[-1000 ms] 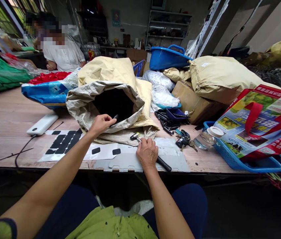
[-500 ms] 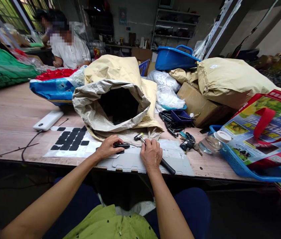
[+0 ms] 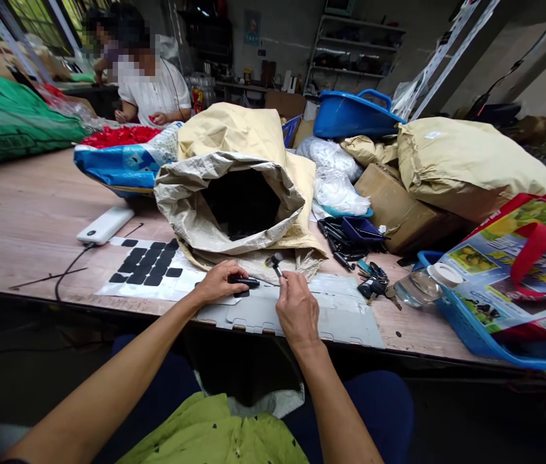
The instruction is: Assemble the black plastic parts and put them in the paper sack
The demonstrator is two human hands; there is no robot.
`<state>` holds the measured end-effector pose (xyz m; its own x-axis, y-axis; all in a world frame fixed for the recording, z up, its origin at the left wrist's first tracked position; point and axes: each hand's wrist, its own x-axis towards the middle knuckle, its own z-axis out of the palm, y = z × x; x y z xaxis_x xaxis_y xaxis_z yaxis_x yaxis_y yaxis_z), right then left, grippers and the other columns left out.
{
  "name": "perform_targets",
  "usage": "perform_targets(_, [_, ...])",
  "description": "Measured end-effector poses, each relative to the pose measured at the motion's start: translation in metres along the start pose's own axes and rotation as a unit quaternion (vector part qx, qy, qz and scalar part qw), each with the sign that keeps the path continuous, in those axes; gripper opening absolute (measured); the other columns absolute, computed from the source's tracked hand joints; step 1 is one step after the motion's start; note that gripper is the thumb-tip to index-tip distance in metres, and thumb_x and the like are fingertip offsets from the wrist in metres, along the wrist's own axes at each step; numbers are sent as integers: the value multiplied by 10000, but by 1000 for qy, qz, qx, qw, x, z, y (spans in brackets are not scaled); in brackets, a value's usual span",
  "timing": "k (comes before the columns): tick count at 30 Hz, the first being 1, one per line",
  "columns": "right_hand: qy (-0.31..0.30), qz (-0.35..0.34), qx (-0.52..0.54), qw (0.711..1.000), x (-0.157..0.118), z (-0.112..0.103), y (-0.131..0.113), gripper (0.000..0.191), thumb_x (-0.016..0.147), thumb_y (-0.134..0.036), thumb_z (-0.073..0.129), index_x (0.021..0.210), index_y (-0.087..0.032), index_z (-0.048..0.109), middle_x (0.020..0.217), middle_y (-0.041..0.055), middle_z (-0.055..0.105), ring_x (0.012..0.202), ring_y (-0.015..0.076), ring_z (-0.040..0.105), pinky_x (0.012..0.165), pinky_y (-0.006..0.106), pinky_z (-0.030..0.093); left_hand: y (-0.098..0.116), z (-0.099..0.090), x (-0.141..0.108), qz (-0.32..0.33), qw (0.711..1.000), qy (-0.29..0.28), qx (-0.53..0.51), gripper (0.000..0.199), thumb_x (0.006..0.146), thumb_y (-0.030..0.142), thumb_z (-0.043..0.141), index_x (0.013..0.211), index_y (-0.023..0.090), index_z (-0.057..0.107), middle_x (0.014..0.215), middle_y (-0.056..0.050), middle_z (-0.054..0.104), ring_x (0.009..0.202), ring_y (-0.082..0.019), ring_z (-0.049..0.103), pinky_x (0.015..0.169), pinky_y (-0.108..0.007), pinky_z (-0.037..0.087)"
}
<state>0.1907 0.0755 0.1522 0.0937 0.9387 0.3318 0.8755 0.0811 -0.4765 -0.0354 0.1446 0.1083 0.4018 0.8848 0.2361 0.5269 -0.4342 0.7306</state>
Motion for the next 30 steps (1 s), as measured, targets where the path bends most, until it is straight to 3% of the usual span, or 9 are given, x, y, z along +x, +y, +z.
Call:
perform_targets(5, [-42, -62, 26, 997, -19, 13, -20, 393, 1044, -314, 349, 1257, -207, 661, 1042, 89, 656, 967, 196, 621, 854, 275, 469, -1, 1, 0, -2, 1000, 2, -1, 230, 769, 323, 826, 972, 226, 776, 894, -21, 659, 887, -198, 597, 769, -282, 455])
perform_targets(10, [-20, -79, -14, 997, -23, 16, -32, 450, 1052, -287, 354, 1451, -270, 561, 1034, 73, 640, 928, 180, 636, 799, 241, 472, -2, 1, 0, 0, 1000, 3, -4, 190, 765, 300, 827, 925, 215, 769, 883, -16, 647, 870, -189, 587, 766, -280, 450])
perform_targets(15, [-46, -90, -67, 993, -23, 17, -31, 439, 1033, -226, 396, 1408, -322, 603, 979, 40, 629, 821, 153, 618, 697, 220, 444, -3, 1, 0, 3, 1000, 9, 8, 193, 765, 331, 833, 897, 209, 764, 867, -14, 643, 859, -189, 580, 760, -285, 438])
perform_targets(21, [3, -60, -43, 997, -24, 8, -26, 435, 1054, -301, 380, 1434, -304, 592, 976, 51, 630, 878, 164, 627, 749, 226, 451, -2, 1, 0, -4, 1000, 6, 1, 202, 759, 305, 831, 934, 220, 773, 905, -17, 661, 893, -191, 599, 784, -282, 448])
perform_targets(25, [-33, -57, -46, 997, -26, 9, -22, 419, 1047, -300, 391, 1397, -322, 620, 981, 44, 641, 867, 161, 628, 717, 230, 435, -2, 1, 0, -6, 1000, 7, 4, 205, 758, 310, 826, 935, 221, 771, 902, -17, 659, 888, -191, 601, 772, -278, 449])
perform_targets(30, [26, -21, -54, 998, -5, 7, -9, 380, 1026, -320, 460, 1360, -305, 642, 1050, 44, 647, 925, 167, 606, 743, 250, 416, 0, 0, -1, 0, 1000, 15, 7, 188, 754, 291, 809, 921, 223, 755, 926, -14, 684, 894, -195, 608, 781, -284, 456])
